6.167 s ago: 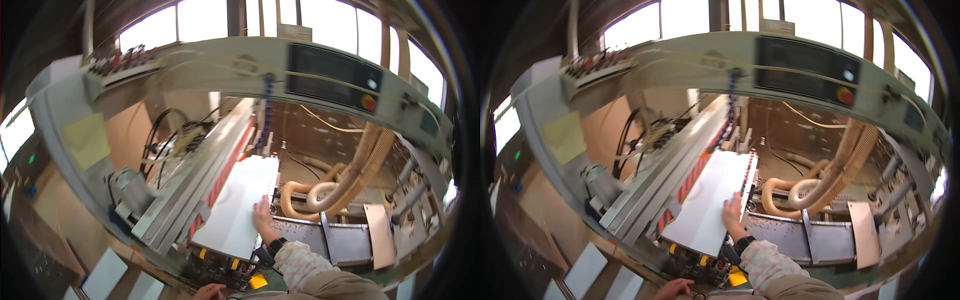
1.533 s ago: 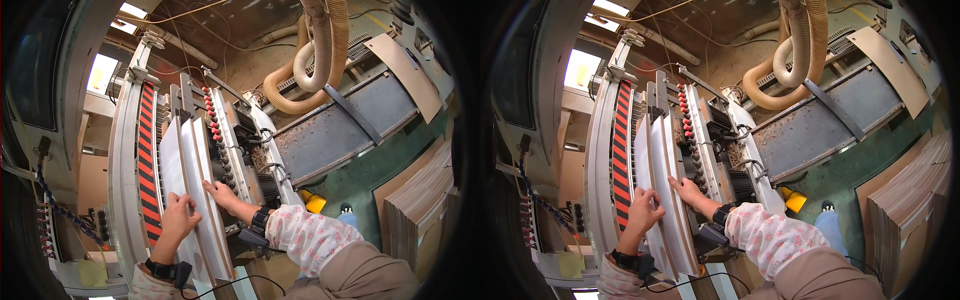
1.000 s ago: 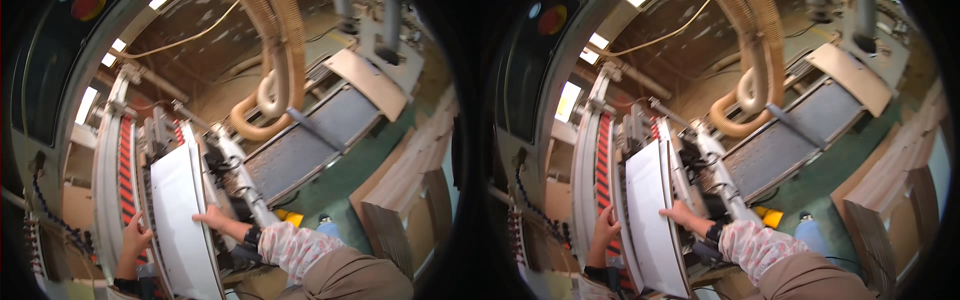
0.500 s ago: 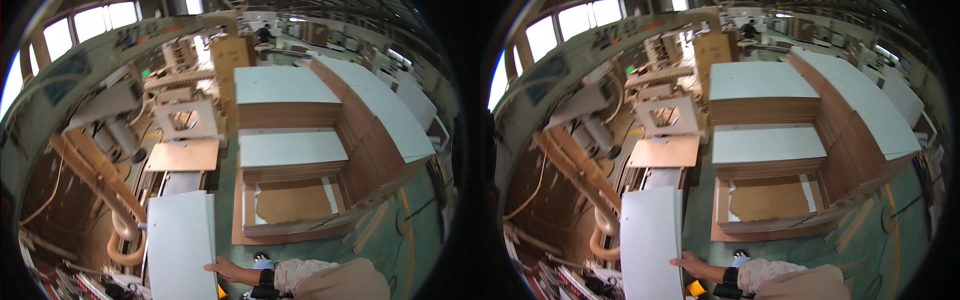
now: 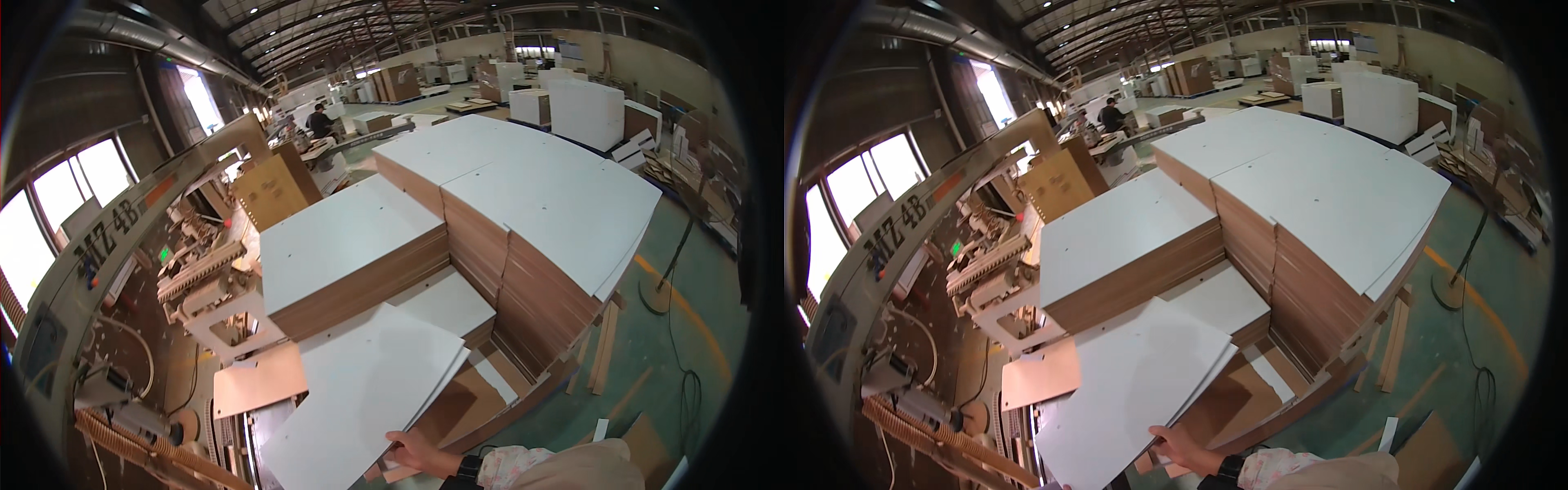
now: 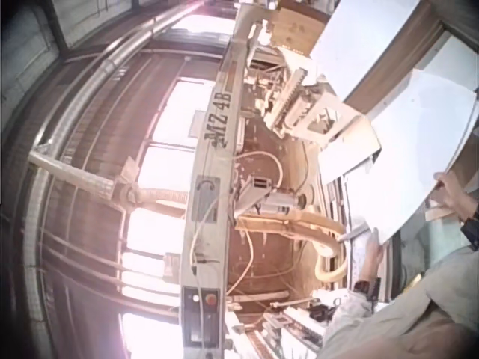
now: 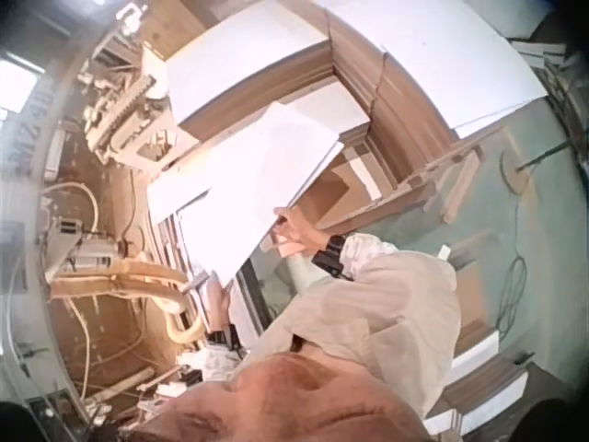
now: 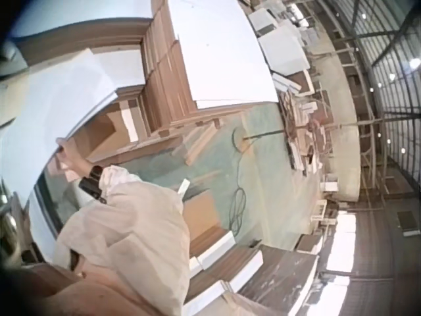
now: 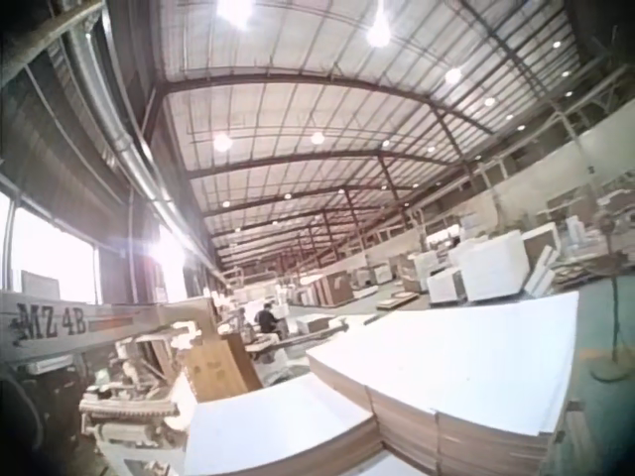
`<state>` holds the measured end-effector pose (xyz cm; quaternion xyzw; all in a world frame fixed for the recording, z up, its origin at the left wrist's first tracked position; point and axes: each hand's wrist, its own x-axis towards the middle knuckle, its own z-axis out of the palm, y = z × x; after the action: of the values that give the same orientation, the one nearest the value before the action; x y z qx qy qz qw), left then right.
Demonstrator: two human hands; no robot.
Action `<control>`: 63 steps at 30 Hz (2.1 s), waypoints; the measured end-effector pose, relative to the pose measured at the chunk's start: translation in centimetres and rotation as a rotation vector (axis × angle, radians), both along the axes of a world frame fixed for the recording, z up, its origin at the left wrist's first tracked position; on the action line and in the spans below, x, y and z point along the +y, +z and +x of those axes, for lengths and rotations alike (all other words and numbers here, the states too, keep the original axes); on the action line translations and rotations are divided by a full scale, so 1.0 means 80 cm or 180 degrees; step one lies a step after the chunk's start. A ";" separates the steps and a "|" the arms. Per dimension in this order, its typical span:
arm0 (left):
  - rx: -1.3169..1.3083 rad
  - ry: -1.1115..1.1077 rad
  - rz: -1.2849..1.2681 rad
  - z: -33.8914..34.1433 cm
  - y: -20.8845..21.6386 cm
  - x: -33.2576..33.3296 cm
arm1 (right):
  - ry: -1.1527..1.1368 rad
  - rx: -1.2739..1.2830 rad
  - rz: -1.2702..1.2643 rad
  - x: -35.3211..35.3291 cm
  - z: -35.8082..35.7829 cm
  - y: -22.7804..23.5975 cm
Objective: The person repeatedly picks up white rectangular wood panels from a stack and feeds them into a conveyor belt machine. The panels are processed by the machine and then stacked onto a growing pile of finished pieces. The person handles the panels one at a time throughout the clip.
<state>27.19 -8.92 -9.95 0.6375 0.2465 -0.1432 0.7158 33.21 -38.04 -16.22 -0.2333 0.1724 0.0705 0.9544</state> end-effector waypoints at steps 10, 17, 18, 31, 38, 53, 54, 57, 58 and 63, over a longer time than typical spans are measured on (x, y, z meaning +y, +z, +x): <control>-0.1407 -0.1035 0.1219 0.252 -0.085 -0.087 | 0.1497 0.0340 -0.0844 -0.160 0.126 -0.007; 0.0115 0.0679 -0.1681 0.313 -0.085 -0.097 | 0.1772 0.0265 -0.1070 -0.204 0.162 -0.010; 0.0013 0.0602 -0.1143 0.305 -0.062 -0.118 | 0.1634 0.0371 -0.1005 -0.208 0.156 -0.008; -0.0394 -0.0292 0.0966 0.339 -0.064 -0.152 | 0.1929 0.0208 -0.1139 -0.204 0.151 0.008; 0.0004 0.0019 0.0842 0.316 -0.022 -0.132 | 0.2031 -0.0093 -0.1357 -0.185 0.160 0.009; -0.0178 0.3050 -0.1086 -0.266 -0.124 -0.016 | 0.4845 -0.1197 -0.0472 0.268 -0.029 0.094; -0.0428 0.3488 -0.1223 -0.339 -0.107 -0.024 | 0.5075 -0.1330 -0.0264 0.301 -0.072 0.092; -0.0807 0.4733 -0.0507 -0.491 -0.068 -0.046 | 0.5780 -0.1740 0.0009 0.392 -0.219 0.083; -0.0905 0.5680 -0.0480 -0.519 -0.046 -0.046 | 0.5823 -0.1919 -0.0255 0.417 -0.268 0.081; 0.0071 0.6426 0.2856 -0.614 -0.046 0.050 | 0.5706 -0.2558 -0.0886 0.543 -0.470 0.047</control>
<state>-21.90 -4.94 -13.60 0.3437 0.6896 0.6036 0.2051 -4.39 5.43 -12.49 -0.3940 -0.3975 0.6611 0.4998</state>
